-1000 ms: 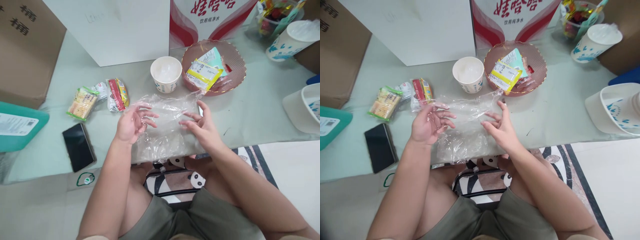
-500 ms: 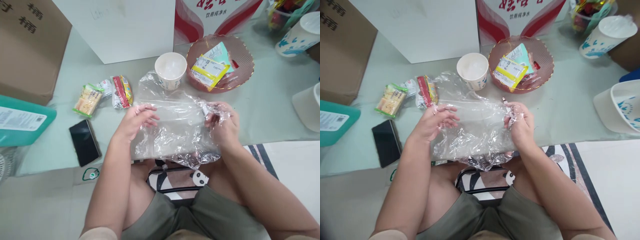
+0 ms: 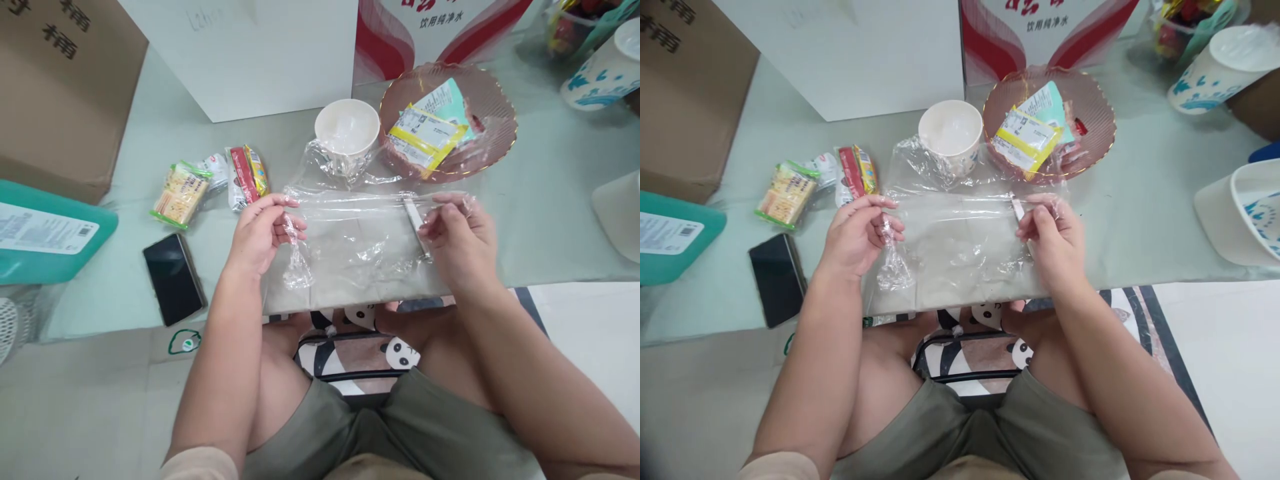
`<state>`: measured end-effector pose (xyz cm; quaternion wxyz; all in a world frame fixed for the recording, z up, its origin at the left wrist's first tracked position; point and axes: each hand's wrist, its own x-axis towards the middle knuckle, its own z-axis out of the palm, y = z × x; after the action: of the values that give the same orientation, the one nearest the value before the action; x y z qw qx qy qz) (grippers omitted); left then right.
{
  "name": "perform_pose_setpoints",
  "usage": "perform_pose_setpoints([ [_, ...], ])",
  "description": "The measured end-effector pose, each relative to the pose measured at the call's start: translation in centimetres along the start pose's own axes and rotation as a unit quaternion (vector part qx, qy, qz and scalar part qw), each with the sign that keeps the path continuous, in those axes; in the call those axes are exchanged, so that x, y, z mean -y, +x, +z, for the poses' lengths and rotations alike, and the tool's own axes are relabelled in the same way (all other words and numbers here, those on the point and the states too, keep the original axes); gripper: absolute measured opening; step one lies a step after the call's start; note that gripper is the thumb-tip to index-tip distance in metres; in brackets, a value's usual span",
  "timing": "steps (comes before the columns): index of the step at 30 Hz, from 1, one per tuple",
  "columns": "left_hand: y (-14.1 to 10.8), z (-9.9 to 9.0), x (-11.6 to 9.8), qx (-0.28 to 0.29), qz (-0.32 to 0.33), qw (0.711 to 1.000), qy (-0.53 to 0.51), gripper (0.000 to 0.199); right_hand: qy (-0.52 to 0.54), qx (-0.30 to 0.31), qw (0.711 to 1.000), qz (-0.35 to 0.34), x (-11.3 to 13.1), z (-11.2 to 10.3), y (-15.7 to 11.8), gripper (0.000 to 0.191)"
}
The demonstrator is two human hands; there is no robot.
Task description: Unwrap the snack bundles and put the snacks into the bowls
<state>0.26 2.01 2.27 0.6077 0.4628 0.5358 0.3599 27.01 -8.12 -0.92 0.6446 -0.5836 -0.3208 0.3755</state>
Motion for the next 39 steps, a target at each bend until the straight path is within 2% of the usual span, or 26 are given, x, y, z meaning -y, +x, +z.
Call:
perform_pose_setpoints([
  [2, -0.1, -0.1, 0.0, -0.004, 0.004, 1.000, -0.009, 0.012, -0.003, 0.034, 0.999, 0.021, 0.1, -0.2, 0.1, 0.023],
  [4, -0.1, -0.1, 0.0, 0.010, -0.001, 1.000, -0.008, 0.019, -0.050, 0.071, 0.995, 0.046, 0.3, -0.3, 0.0, 0.027],
  [7, -0.1, -0.3, 0.2, 0.053, -0.017, 0.998, 0.038, 0.029, -0.093, 0.085, 0.990, 0.056, 0.6, -0.3, -0.3, 0.022],
  [9, 0.0, -0.4, 0.3, 0.053, -0.015, 0.997, 0.059, 0.026, -0.080, 0.085, 0.991, 0.060, 0.7, -0.3, -0.3, 0.024],
  [11, 0.2, -0.6, 0.4, 0.021, 0.002, 0.999, 0.046, 0.025, -0.057, 0.075, 0.993, 0.070, 0.8, -0.3, -0.2, 0.032],
  [15, 0.1, -1.1, 0.2, -0.032, 0.053, 0.998, 0.015, 0.053, -0.037, 0.024, 0.996, 0.077, 1.0, -0.1, 0.0, 0.051],
  [17, -0.1, -1.3, 0.1, -0.041, 0.086, 0.995, 0.005, 0.060, -0.028, -0.004, 0.997, 0.065, 1.2, 0.0, 0.0, 0.052],
  [19, -0.3, -1.3, -0.1, -0.049, 0.123, 0.991, -0.016, 0.057, -0.009, -0.017, 0.998, 0.054, 1.4, 0.1, 0.0, 0.049],
  [23, -0.6, -1.3, -0.3, -0.051, 0.183, 0.980, -0.053, 0.027, 0.030, -0.044, 0.999, 0.004, 1.5, 0.0, -0.1, 0.044],
  [25, -0.7, -1.3, -0.3, -0.042, 0.202, 0.978, -0.037, 0.022, 0.033, -0.049, 0.998, -0.028, 1.4, -0.3, -0.3, 0.030],
  [27, -0.7, -1.3, -0.1, -0.042, 0.210, 0.977, 0.010, 0.023, 0.017, -0.025, 0.998, -0.048, 1.2, -0.5, -0.5, 0.021],
  [29, -0.7, -1.2, 0.2, -0.062, 0.207, 0.973, 0.075, 0.027, -0.024, 0.013, 0.997, -0.066, 1.1, -0.8, -0.7, 0.028],
  [31, -0.4, -1.3, 0.5, -0.091, 0.211, 0.963, 0.139, 0.019, -0.101, 0.035, 0.991, -0.081, 1.0, -1.0, -0.8, 0.040],
  [32, -0.3, -1.4, 0.7, -0.103, 0.218, 0.956, 0.167, 0.013, -0.147, 0.038, 0.985, -0.088, 1.0, -1.0, -0.8, 0.039],
  [34, 0.0, -1.6, 1.0, -0.125, 0.252, 0.938, 0.204, 0.004, -0.233, 0.029, 0.966, -0.109, 0.8, -1.1, -0.7, 0.025],
  [37, 0.2, -1.9, 1.2, -0.145, 0.319, 0.912, 0.211, 0.007, -0.310, -0.021, 0.931, -0.192, 0.7, -1.1, -0.6, 0.005],
  [39, 0.0, -1.9, 1.1, -0.125, 0.355, 0.908, 0.185, 0.011, -0.318, -0.052, 0.915, -0.243, 0.8, -1.2, -0.6, 0.003],
])
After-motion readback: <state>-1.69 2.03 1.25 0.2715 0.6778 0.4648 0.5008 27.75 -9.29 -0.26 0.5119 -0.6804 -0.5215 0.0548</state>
